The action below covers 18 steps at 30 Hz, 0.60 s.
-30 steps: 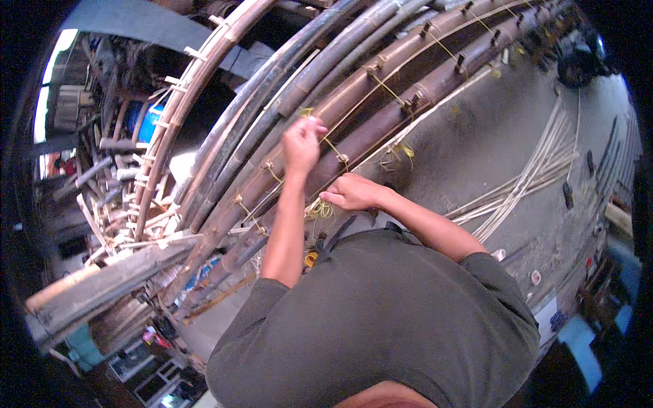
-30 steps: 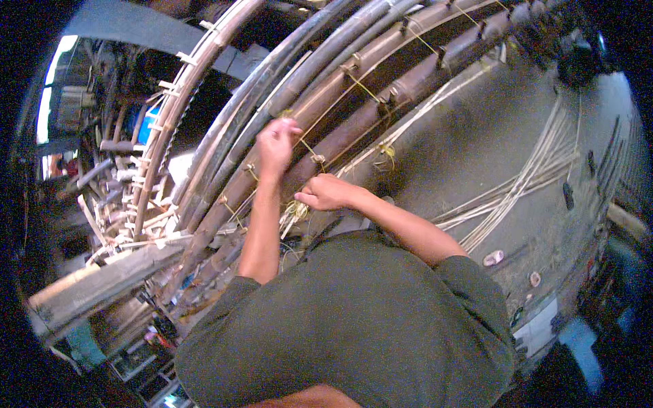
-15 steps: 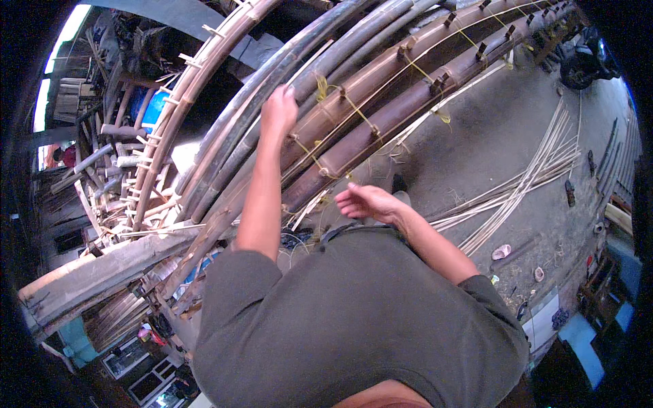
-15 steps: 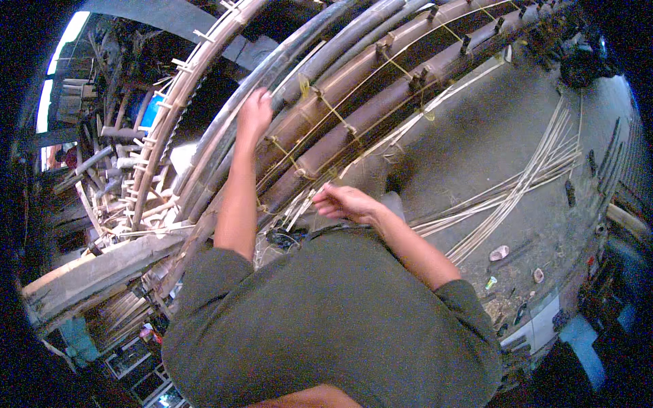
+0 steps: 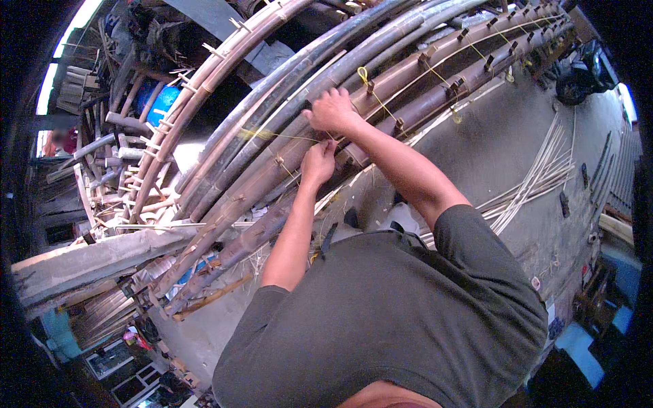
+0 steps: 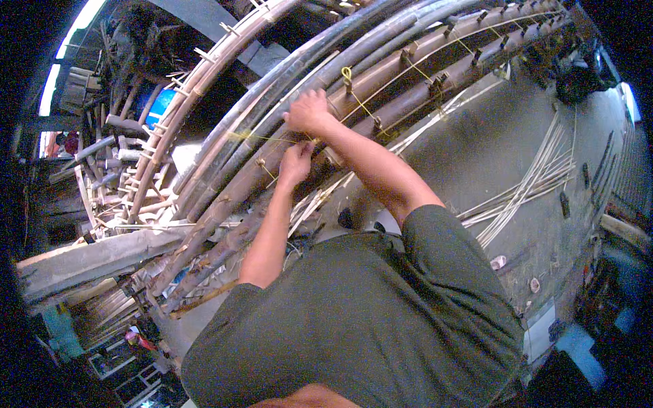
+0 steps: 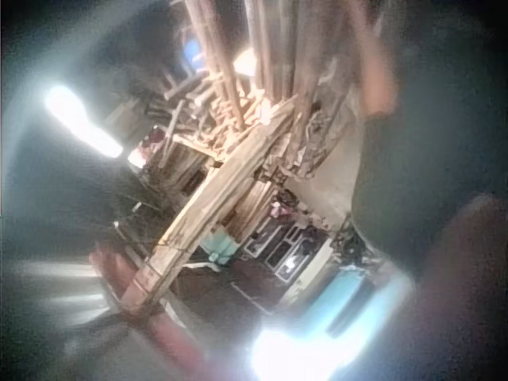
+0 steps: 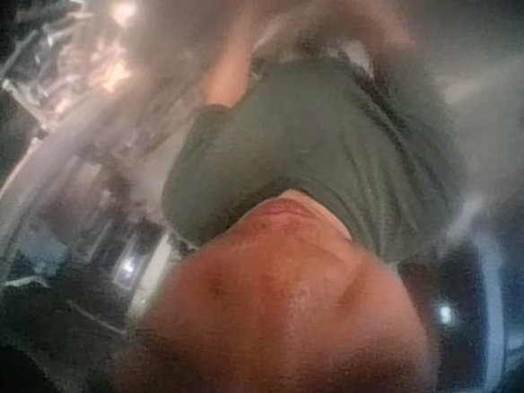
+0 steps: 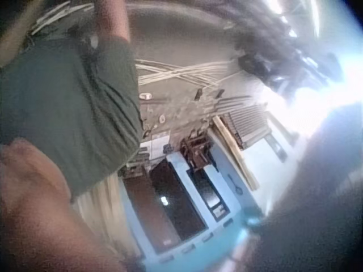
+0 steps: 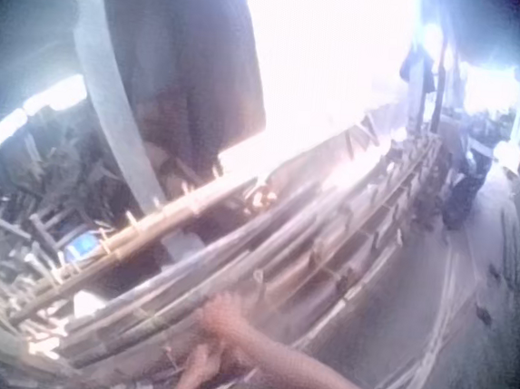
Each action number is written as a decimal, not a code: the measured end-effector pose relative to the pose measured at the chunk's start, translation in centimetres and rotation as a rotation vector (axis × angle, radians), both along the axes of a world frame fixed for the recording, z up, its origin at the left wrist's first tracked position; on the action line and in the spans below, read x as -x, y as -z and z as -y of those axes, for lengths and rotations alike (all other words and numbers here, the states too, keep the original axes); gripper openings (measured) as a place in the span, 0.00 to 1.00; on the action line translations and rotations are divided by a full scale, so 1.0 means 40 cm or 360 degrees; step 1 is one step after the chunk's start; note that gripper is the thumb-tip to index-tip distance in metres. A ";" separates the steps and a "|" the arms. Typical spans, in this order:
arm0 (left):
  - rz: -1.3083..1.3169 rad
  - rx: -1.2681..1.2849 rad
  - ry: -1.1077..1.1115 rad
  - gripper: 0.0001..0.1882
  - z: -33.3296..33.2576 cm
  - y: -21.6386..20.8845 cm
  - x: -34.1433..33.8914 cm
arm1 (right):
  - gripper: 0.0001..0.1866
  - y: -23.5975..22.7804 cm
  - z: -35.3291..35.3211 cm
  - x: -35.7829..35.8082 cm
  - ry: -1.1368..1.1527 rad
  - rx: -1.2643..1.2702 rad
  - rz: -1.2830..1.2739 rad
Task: The person repeatedly picks up thin bamboo sticks from the floor and secures them to a horizontal rack of larger bamboo poles using yellow string. The person ties the string around the sticks and poles multiple times throughout the clip.
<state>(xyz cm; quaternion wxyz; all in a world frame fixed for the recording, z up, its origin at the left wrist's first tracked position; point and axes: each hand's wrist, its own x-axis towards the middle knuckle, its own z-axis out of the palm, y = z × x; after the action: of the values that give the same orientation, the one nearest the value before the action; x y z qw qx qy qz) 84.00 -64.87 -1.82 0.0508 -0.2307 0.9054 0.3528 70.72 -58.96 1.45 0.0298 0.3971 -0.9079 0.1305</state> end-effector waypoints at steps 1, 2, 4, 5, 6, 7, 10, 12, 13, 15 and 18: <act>-0.0032 -0.0001 -0.0007 0.18 -0.002 -0.006 -0.005 | 0.29 0.006 0.027 -0.013 0.0109 0.0088 0.0167; -0.0065 -0.0002 -0.0005 0.18 -0.002 -0.012 -0.004 | 0.29 0.011 0.029 0.000 -0.0067 0.0453 0.0817; -0.0353 0.0072 0.0113 0.17 0.025 0.050 -0.015 | 0.29 -0.020 -0.015 0.001 -0.0461 0.1143 0.2135; -0.0316 -0.0032 -0.0007 0.16 0.023 0.030 -0.029 | 0.28 -0.060 -0.080 -0.024 -0.1045 0.1103 0.1579; -0.0203 0.0215 -0.0141 0.14 -0.011 -0.017 -0.039 | 0.27 -0.063 -0.152 -0.072 -0.1276 0.0887 0.1483; -0.0162 0.0113 -0.0203 0.13 -0.006 -0.008 -0.035 | 0.26 -0.078 -0.219 -0.127 -0.1533 0.0687 0.1373; -0.0308 0.0065 -0.0086 0.13 -0.006 0.022 -0.025 | 0.26 0.157 -0.329 -0.306 -0.0917 0.0025 0.0984; -0.0542 -0.0126 -0.0061 0.14 0.003 0.021 0.008 | 0.25 0.156 -0.291 -0.329 -0.0745 0.0492 0.1240; -0.0629 -0.0331 -0.0096 0.14 0.015 0.002 0.019 | 0.24 0.119 -0.277 -0.321 -0.0693 0.0324 0.1602; -0.0766 -0.0509 -0.0174 0.15 0.054 -0.100 0.103 | 0.22 0.105 -0.287 -0.319 -0.0710 0.0312 0.1388; -0.0883 -0.0385 -0.0339 0.13 0.142 -0.126 0.248 | 0.18 0.188 -0.319 -0.337 -0.0643 0.0174 0.0936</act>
<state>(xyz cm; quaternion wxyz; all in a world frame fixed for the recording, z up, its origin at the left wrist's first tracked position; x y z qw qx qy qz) 74.07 -70.54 3.23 -0.2081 -0.2113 0.8070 0.5107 84.22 -46.21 -6.05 -0.2380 0.5119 -0.7725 0.2908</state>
